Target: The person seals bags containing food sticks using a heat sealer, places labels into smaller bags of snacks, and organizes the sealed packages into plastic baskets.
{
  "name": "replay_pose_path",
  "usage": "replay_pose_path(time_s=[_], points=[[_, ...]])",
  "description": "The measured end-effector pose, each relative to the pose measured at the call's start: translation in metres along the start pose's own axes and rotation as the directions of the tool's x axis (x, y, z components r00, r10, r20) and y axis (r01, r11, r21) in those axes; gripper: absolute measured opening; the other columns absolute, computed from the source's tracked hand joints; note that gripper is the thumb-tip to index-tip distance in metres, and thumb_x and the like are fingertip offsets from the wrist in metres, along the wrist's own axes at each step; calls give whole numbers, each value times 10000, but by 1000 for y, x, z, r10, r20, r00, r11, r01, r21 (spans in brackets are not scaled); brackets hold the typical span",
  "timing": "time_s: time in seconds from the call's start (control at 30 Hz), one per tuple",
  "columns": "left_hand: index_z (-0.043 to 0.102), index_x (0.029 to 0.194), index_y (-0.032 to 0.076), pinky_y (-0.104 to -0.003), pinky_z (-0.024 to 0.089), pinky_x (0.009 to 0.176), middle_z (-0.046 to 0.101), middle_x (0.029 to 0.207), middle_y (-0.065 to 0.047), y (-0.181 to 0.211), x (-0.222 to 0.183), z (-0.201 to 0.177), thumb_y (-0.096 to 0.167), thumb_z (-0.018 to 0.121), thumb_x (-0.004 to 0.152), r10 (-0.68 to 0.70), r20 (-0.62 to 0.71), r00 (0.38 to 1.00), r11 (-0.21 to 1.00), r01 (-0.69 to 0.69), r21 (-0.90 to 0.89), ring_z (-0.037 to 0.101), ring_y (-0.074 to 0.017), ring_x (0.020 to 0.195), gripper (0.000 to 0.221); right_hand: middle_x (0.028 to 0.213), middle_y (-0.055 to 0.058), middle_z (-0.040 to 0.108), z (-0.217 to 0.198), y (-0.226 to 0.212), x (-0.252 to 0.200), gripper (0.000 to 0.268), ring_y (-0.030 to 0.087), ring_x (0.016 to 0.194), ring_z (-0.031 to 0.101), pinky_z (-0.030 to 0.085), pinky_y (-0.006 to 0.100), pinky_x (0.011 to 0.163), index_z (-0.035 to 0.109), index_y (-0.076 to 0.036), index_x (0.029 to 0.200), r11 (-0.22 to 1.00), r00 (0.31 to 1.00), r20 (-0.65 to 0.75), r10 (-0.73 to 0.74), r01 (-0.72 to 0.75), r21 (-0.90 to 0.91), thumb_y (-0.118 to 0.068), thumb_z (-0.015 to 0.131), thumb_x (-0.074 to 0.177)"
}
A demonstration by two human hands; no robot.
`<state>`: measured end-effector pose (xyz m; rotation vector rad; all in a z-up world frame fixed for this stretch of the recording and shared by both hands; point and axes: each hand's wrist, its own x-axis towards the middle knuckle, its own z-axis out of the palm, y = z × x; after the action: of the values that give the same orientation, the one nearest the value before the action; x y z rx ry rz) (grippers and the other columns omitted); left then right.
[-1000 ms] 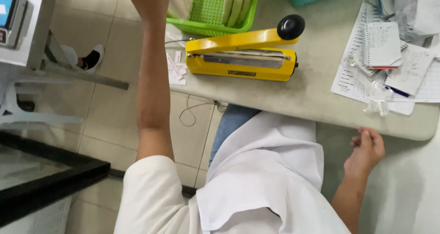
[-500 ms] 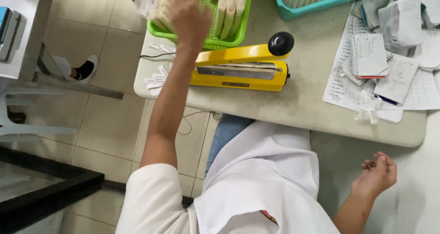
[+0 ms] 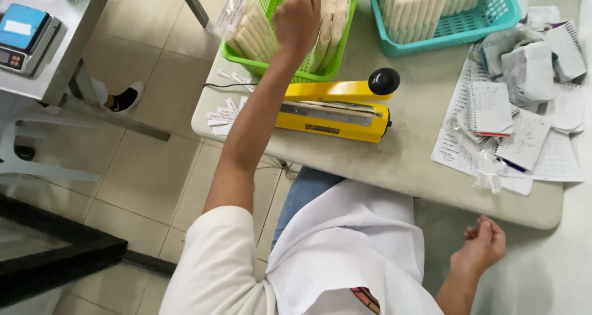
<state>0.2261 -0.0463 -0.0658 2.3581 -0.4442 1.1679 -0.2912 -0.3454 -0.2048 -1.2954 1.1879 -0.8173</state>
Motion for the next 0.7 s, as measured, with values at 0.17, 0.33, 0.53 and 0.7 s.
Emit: replay_pose_path(time_s=[0.17,0.33,0.53,0.7], points=[[393,704,200,-252,191,406,253,548,82,65,32,-126,195,538,943,83,-189,978,972,-122,-202,216,-54,456,280,1016,-17,707,76,-59,-19,46,41,700,547,463,198,649,637,-163,1081,986,968,188,-168,163,45,-157,627,1036],[324,797,95,-400,276,556,301,711,-29,152,11,-245,257,392,1057,-21,-134,991,743,-74,-665,304,-182,616,314,1632,218,293,165,-158,-99,1052,380,1529,305,241,500,1238,131,-135,1586,833,421,735,-531,419,362,-462,770,818],[688,1070,186,-308,554,732,637,758,-48,161,-126,-198,317,586,1052,-198,288,937,456,348,-819,689,-222,742,167,969,125,730,133,-36,-58,312,139,888,639,574,363,772,736,-21,1124,962,485,850,-206,258,87,-48,856,837],[648,1223,71,-388,521,885,658,1025,-131,112,-233,-122,288,691,1005,7,487,873,144,481,-865,620,-224,988,310,969,153,751,135,-10,-51,197,199,965,664,542,432,851,757,-28,1099,957,464,872,-155,288,16,-89,803,917]])
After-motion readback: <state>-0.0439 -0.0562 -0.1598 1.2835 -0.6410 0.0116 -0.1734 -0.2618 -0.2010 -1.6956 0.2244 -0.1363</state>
